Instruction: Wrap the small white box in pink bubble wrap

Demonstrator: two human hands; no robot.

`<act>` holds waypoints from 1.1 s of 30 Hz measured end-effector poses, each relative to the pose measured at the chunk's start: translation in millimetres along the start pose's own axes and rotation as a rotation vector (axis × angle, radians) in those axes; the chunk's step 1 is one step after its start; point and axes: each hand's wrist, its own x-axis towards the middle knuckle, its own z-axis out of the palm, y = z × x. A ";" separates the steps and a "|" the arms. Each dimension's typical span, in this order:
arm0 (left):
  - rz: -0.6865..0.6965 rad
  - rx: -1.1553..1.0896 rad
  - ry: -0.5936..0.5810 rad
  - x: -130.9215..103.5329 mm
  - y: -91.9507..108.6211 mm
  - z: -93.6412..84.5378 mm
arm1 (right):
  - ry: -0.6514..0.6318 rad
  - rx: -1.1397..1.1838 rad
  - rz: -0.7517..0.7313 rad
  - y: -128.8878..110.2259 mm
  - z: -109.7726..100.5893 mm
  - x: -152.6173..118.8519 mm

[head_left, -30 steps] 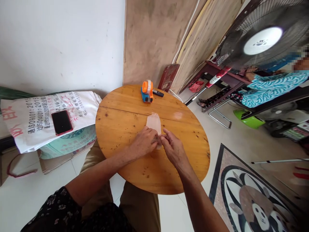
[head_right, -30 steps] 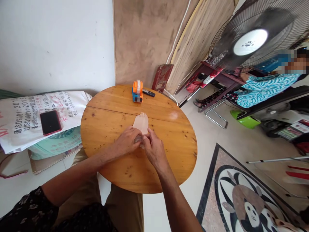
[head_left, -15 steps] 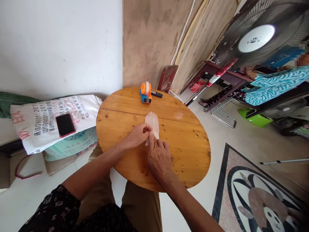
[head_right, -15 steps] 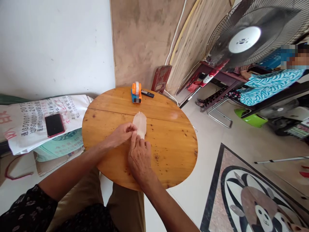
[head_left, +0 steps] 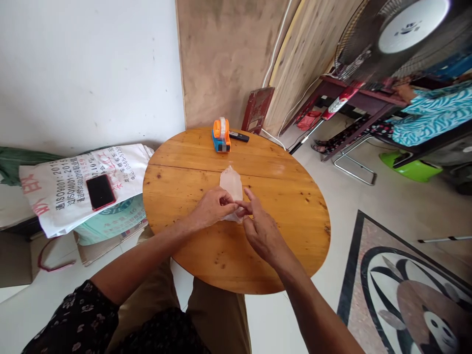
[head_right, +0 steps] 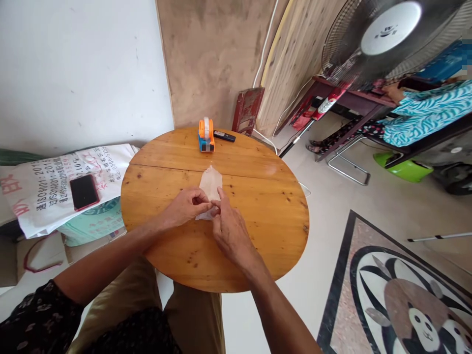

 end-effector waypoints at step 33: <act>0.064 0.087 -0.190 9.8 -6.8 9.9 | -0.049 0.224 0.112 68.6 2.6 108.1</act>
